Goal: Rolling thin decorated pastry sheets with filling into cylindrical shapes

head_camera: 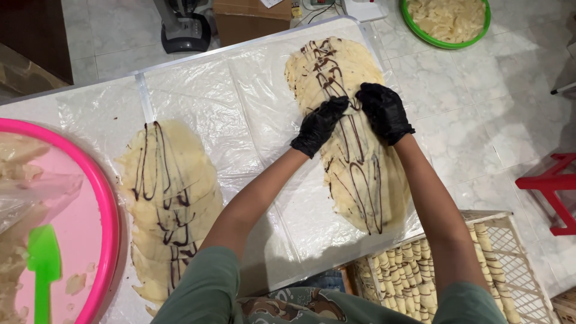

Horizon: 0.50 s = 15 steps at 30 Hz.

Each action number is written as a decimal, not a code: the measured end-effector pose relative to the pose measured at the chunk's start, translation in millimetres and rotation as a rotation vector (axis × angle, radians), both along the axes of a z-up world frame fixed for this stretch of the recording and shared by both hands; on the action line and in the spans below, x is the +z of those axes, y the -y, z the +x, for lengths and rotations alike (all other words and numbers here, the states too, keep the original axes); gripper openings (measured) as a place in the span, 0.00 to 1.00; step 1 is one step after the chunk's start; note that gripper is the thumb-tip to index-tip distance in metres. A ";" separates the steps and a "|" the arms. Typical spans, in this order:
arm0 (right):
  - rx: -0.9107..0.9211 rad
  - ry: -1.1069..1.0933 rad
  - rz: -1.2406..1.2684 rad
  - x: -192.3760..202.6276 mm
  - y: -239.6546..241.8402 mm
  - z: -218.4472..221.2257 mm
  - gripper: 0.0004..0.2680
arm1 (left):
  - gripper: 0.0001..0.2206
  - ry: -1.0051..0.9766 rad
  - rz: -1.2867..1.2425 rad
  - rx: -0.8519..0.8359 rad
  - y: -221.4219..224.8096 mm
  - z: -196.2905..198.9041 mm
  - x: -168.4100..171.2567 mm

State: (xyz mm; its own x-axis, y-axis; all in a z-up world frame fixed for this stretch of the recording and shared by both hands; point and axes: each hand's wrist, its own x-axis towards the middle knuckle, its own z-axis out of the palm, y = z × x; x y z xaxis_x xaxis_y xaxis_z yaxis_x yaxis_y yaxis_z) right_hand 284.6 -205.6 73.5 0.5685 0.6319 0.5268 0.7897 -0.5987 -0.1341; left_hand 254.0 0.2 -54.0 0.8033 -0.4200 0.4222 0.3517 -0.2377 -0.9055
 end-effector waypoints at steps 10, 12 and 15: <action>-0.028 0.032 -0.024 3.8 17.7 -41.1 0.12 | 0.22 -0.333 -1.383 -0.809 -7.0 -3.2 3.2; -0.015 -0.042 0.016 -6.8 25.6 -44.7 0.12 | 0.21 -0.293 -1.468 -0.975 -12.3 -11.5 7.0; -0.059 -0.116 -0.013 -30.0 43.5 -48.2 0.13 | 0.20 -0.262 -1.315 -1.028 -5.5 -28.5 -7.8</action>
State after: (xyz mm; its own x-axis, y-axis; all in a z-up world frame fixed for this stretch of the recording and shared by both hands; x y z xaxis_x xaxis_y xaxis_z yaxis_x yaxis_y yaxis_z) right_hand 236.4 -249.1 43.5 0.6616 0.6019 0.4473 0.7325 -0.6463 -0.2138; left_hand 225.4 5.7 -61.8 0.5404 -0.2737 0.7956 -0.5343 -0.8421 0.0732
